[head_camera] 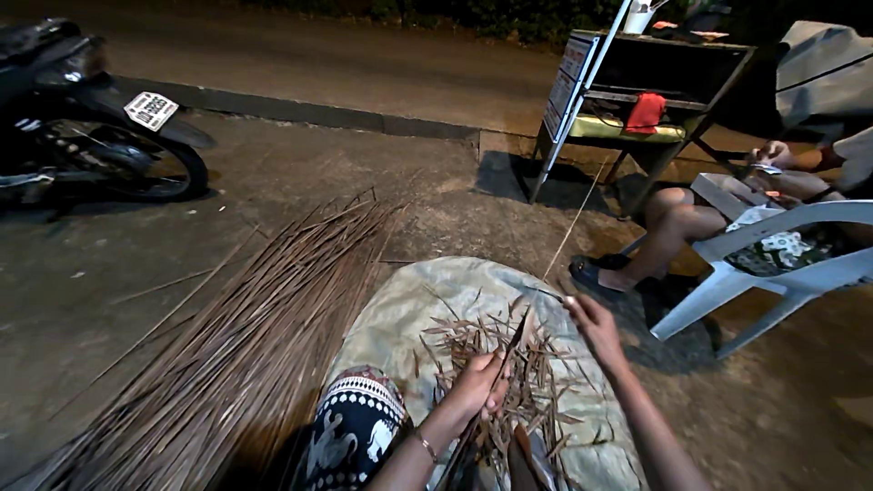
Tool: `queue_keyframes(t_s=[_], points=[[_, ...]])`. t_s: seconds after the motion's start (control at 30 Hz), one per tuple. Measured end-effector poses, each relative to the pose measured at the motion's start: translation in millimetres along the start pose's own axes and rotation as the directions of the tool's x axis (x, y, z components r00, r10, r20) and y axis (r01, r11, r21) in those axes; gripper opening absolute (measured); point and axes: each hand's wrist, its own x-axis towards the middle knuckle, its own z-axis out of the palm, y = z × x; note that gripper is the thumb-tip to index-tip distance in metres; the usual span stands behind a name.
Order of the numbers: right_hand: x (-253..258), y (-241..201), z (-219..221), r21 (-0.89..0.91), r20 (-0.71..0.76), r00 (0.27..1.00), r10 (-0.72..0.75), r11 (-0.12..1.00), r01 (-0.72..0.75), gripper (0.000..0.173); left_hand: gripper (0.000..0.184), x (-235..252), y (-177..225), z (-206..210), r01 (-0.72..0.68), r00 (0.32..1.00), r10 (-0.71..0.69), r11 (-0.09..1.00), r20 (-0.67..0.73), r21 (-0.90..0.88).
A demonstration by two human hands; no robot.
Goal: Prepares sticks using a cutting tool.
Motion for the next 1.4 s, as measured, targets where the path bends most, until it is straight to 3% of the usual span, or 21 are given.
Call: queue_keyframes(t_s=[0.07,0.13,0.27,0.37,0.43,0.7,0.9,1.17,1.4], points=[[7,4,-18,0.01,-0.077,0.997,0.017,1.0,-0.016,0.031,0.035,-2,-1,-3,-0.001,1.0,0.002,1.0,-0.024,0.021],[7,-6,-23,0.089,-0.053,0.998,0.042,0.995,-0.037,0.03,0.037,-2,-2,-4,-0.012,0.997,0.014,0.999,-0.073,0.03],[-7,-43,12,0.186,0.283,0.958,0.034,0.978,-0.09,0.031,0.039,4,3,-5,-0.048,0.985,0.05,0.999,-0.168,0.016],[-21,-62,45,0.226,0.548,0.83,-0.104,0.974,-0.027,0.029,0.037,7,5,-5,-0.068,0.964,0.068,0.998,-0.256,0.009],[-28,-71,60,0.24,0.62,0.765,-0.175,0.97,0.027,0.03,0.032,5,8,-4,-0.063,0.941,0.054,0.998,-0.333,-0.018],[-30,-66,64,0.115,0.598,0.783,-0.173,0.985,0.13,0.037,0.028,3,7,-2,-0.078,0.932,0.07,0.997,-0.356,-0.008],[-26,-43,58,0.098,0.495,0.829,-0.261,0.964,0.246,0.041,0.033,5,11,-5,-0.121,0.937,0.138,0.99,-0.32,0.072],[-44,-90,74,0.044,0.537,0.817,-0.209,0.974,0.22,0.044,0.028,5,9,5,-0.106,0.835,0.13,0.991,-0.534,0.076],[-46,-101,71,-0.064,0.548,0.819,-0.172,0.967,0.245,0.048,0.026,5,9,7,-0.103,0.817,0.162,0.985,-0.553,0.135]])
